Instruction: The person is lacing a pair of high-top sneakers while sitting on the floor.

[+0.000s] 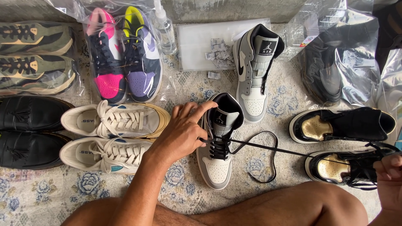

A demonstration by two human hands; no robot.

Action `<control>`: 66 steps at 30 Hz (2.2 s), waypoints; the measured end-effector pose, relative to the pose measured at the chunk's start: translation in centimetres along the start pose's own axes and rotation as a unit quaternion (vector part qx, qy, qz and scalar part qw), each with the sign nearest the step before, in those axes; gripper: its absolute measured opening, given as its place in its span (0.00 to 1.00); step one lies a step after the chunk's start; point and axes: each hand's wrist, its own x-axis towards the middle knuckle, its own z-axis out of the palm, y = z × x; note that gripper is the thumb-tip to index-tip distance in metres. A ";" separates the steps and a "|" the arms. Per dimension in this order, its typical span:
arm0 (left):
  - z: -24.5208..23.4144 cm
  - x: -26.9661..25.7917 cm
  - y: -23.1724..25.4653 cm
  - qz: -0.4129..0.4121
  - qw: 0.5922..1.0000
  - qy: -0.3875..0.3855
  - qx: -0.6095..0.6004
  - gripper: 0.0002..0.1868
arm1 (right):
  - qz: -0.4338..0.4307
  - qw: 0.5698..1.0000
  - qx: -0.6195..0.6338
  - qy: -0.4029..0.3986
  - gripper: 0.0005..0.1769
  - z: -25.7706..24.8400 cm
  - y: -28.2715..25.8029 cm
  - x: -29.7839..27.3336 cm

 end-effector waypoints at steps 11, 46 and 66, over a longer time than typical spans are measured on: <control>0.5 0.0 -0.2 0.021 1.000 0.011 -0.010 0.14 | -0.002 0.997 -0.080 0.016 0.08 16.0 -6.0 -2.6; 2.1 0.4 -0.8 0.023 0.999 0.027 0.028 0.18 | -0.086 0.858 -0.372 -0.343 0.13 28.2 -6.6 -4.5; 2.8 0.6 -0.2 0.040 0.995 0.084 0.035 0.19 | -0.066 0.810 -0.254 -0.524 0.11 32.7 -10.2 -7.5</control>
